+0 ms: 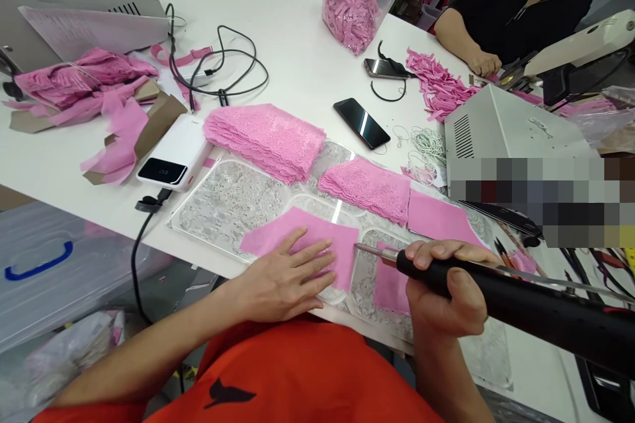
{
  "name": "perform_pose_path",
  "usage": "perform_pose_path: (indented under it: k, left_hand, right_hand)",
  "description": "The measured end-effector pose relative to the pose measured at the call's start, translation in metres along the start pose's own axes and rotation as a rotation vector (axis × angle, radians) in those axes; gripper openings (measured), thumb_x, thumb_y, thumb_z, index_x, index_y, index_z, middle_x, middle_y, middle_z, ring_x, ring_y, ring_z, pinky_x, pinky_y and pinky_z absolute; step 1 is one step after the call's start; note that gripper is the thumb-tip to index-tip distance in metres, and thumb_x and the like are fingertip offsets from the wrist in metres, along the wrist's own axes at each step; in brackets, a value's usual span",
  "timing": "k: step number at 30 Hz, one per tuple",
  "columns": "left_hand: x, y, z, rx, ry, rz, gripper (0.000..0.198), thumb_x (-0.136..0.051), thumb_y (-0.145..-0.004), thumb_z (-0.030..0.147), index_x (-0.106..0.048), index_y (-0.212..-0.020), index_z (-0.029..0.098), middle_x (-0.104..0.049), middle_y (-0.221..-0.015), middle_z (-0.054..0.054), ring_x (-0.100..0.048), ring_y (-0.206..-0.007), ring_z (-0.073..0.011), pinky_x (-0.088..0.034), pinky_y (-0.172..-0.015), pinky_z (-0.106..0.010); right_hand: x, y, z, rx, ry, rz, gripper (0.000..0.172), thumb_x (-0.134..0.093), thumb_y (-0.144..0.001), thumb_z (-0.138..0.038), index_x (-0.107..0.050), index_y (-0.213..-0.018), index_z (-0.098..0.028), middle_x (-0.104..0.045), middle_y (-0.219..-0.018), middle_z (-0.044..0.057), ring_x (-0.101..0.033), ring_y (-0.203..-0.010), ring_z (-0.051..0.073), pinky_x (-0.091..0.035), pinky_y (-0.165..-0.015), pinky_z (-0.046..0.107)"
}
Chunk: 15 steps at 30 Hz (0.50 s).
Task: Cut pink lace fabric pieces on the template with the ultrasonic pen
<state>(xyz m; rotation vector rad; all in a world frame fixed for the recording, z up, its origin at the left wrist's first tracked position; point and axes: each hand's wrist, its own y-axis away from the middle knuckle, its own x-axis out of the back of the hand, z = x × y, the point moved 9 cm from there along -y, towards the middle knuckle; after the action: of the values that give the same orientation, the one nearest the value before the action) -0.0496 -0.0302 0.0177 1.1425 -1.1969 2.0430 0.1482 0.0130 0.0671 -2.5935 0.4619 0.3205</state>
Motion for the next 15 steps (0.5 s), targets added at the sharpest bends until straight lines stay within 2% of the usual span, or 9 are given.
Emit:
perform_pose_path:
  k: [9, 15]
  left_hand:
    - [0.0011, 0.0003, -0.0013, 0.008, 0.016, 0.000, 0.035, -0.053, -0.098, 0.038, -0.061, -0.123, 0.015, -0.063, -0.131, -0.012, -0.050, -0.132, -0.0278, -0.018, -0.121, -0.056]
    - [0.0005, -0.0012, -0.0009, 0.002, 0.021, -0.022, 0.034, -0.052, -0.099, 0.036, -0.060, -0.125, 0.015, -0.062, -0.132, -0.011, -0.048, -0.134, -0.0293, -0.022, -0.119, -0.058]
  right_hand:
    - [-0.0052, -0.0048, 0.0006, 0.009, 0.005, -0.042, 0.011, -0.061, -0.070, -0.016, -0.057, -0.079, -0.021, -0.060, -0.069, -0.004, -0.055, -0.051, 0.010, -0.050, -0.052, 0.031]
    - [0.0010, 0.0007, -0.0057, -0.041, -0.006, -0.036, 0.011, -0.061, -0.070, -0.020, -0.058, -0.080, -0.020, -0.058, -0.069, -0.003, -0.053, -0.049, 0.010, -0.047, -0.049, 0.030]
